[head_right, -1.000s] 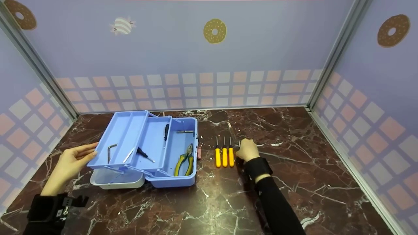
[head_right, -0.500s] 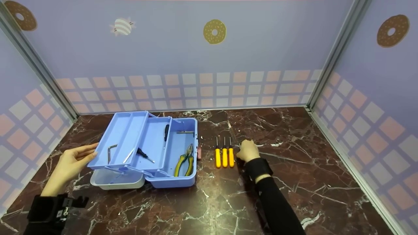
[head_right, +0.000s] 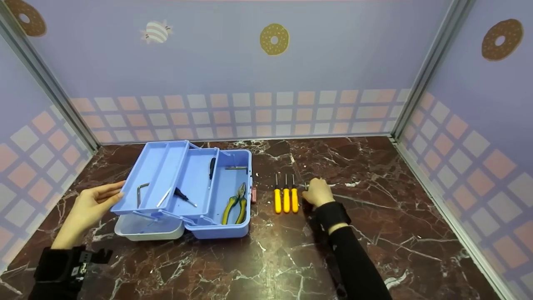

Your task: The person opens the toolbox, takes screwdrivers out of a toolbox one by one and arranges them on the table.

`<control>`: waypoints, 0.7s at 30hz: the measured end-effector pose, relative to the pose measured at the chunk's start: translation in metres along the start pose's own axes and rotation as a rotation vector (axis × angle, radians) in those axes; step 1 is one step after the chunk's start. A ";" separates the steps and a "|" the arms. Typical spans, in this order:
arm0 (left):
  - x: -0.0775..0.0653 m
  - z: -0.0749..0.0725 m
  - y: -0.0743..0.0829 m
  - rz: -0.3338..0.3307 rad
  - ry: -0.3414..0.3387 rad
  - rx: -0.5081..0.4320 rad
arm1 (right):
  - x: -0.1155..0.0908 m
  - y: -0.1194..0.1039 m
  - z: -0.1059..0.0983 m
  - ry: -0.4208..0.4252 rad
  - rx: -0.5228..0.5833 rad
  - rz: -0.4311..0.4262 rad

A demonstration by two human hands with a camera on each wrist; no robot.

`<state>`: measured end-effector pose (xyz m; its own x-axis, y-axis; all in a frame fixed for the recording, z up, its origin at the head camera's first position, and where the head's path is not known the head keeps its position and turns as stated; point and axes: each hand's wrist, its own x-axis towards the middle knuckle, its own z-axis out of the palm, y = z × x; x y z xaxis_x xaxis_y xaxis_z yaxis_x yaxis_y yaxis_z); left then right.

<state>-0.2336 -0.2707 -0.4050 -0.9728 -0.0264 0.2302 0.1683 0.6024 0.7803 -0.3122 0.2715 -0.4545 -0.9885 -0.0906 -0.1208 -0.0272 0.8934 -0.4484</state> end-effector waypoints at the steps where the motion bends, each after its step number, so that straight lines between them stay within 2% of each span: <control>1: 0.000 0.000 0.000 -0.003 -0.001 0.000 | 0.000 0.001 0.000 -0.006 0.023 0.005; 4: 0.000 0.000 0.000 -0.005 -0.002 0.000 | 0.001 0.002 -0.001 -0.014 0.065 -0.013; 5: 0.000 0.000 0.000 -0.006 -0.001 -0.002 | 0.005 0.008 0.002 -0.001 0.057 -0.047; 10: -0.001 0.000 -0.001 -0.012 -0.008 -0.007 | 0.006 0.008 0.004 0.059 -0.019 -0.101; 14: -0.001 0.000 0.000 -0.016 -0.010 -0.008 | 0.002 -0.002 0.004 0.059 -0.034 -0.067; 19: 0.000 0.001 0.000 -0.009 -0.004 -0.014 | 0.003 -0.006 0.003 -0.002 -0.009 -0.020; 21: 0.000 0.000 0.000 -0.001 0.003 -0.010 | 0.005 -0.006 0.002 0.016 -0.027 -0.008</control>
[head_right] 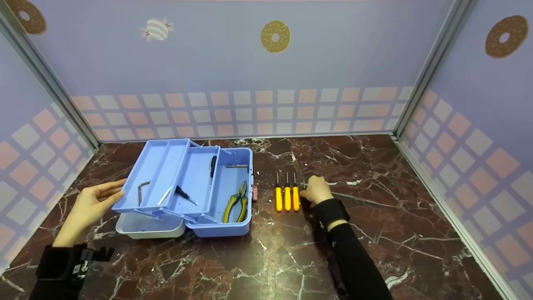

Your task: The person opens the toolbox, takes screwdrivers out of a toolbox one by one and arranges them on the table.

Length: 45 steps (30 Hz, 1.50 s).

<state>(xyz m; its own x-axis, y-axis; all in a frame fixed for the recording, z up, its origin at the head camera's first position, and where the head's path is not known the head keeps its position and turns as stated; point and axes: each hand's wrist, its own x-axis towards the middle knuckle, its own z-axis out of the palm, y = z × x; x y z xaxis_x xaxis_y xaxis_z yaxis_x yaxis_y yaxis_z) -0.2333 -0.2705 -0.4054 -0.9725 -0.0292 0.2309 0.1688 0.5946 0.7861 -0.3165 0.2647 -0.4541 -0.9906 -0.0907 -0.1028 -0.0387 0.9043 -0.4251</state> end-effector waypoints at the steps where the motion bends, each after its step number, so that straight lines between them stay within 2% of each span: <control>1: 0.000 0.000 0.000 0.007 0.001 0.003 | 0.001 -0.001 -0.001 0.030 -0.016 0.002; 4: 0.001 -0.001 0.001 0.016 0.002 0.010 | 0.003 -0.006 -0.004 0.171 -0.083 0.011; 9: 0.001 -0.001 0.000 0.010 -0.006 0.015 | 0.007 -0.032 -0.008 0.396 -0.120 -0.051; 15: 0.001 0.000 0.000 0.014 -0.011 0.008 | 0.013 -0.074 -0.013 0.510 -0.137 -0.222; 20: 0.000 -0.001 -0.001 0.019 -0.009 0.013 | 0.017 -0.107 -0.013 0.556 -0.160 -0.306; 26: 0.000 -0.001 -0.001 0.009 -0.004 0.019 | 0.020 -0.141 -0.010 0.583 -0.201 -0.382; 32: 0.001 0.000 -0.001 0.009 -0.004 0.033 | 0.021 -0.162 -0.003 0.559 -0.256 -0.415; 38: 0.001 0.000 -0.001 0.014 -0.005 0.030 | 0.021 -0.174 0.006 0.480 -0.282 -0.470; 45: 0.001 -0.001 -0.001 0.001 -0.011 0.005 | 0.027 -0.181 0.013 0.326 -0.320 -0.654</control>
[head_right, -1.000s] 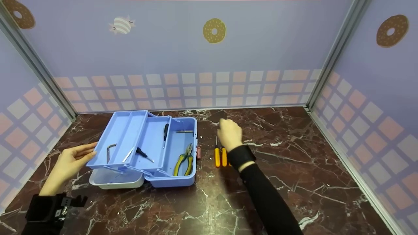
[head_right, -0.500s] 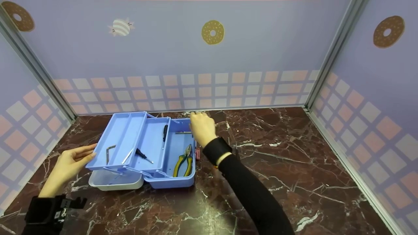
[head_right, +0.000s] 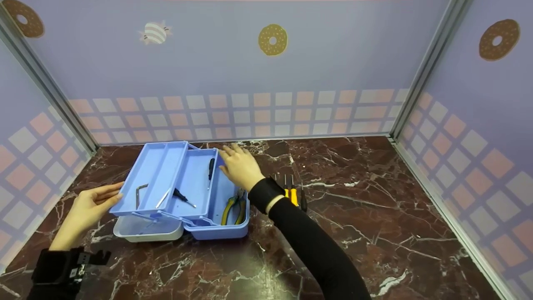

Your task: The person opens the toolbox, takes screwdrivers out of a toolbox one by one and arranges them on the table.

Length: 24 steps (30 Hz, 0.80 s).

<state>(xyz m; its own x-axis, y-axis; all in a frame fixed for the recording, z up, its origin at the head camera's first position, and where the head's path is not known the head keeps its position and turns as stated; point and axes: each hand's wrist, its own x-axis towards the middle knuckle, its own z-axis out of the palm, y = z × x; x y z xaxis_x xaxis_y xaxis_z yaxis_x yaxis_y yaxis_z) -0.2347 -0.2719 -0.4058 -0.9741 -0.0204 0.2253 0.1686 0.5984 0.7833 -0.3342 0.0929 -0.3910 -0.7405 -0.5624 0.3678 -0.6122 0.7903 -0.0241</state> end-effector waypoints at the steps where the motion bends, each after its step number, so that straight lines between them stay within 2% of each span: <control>1: 0.000 0.000 0.000 0.000 0.000 -0.001 | 0.001 -0.001 0.001 -0.026 0.001 -0.017; 9: 0.000 0.001 -0.001 0.022 0.014 0.008 | 0.005 -0.009 0.006 -0.184 0.004 -0.040; 24: -0.001 0.000 -0.001 0.024 0.006 0.027 | 0.016 -0.019 0.018 -0.261 -0.009 -0.135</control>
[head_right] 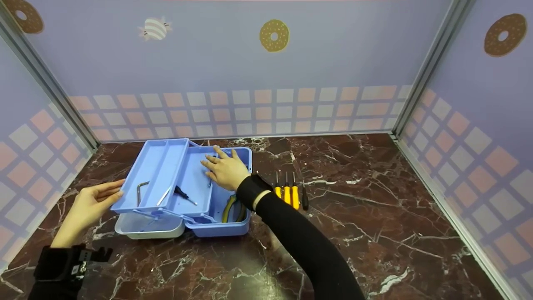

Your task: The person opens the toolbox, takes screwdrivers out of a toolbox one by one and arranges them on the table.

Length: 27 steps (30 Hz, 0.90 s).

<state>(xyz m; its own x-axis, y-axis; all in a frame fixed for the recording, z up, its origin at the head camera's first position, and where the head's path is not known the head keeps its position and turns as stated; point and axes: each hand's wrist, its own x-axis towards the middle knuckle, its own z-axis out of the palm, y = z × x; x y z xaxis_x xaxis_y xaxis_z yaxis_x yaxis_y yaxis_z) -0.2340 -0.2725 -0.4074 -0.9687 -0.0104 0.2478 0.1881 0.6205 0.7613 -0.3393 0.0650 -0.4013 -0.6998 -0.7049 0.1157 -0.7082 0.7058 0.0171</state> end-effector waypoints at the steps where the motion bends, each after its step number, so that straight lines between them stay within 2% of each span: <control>1: 0.000 0.000 0.000 0.001 -0.002 0.000 | 0.001 -0.001 0.000 -0.009 -0.001 0.004; 10: 0.000 -0.001 0.001 0.003 0.007 -0.003 | 0.004 -0.004 -0.002 -0.060 -0.053 0.009; 18: 0.000 0.000 0.001 -0.009 -0.001 -0.004 | 0.010 -0.003 -0.005 -0.035 -0.083 -0.007; 22: 0.000 -0.001 0.002 -0.008 -0.004 -0.009 | 0.015 -0.004 -0.007 -0.045 -0.078 0.017; 27: 0.000 -0.001 0.002 -0.003 -0.003 -0.010 | 0.019 -0.007 -0.008 -0.062 -0.129 0.026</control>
<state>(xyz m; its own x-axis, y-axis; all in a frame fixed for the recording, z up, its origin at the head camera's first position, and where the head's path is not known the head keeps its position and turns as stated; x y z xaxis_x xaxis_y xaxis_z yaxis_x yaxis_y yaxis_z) -0.2335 -0.2725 -0.4053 -0.9697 -0.0101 0.2442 0.1870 0.6128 0.7678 -0.3466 0.0471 -0.3914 -0.7251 -0.6863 0.0559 -0.6745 0.7243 0.1429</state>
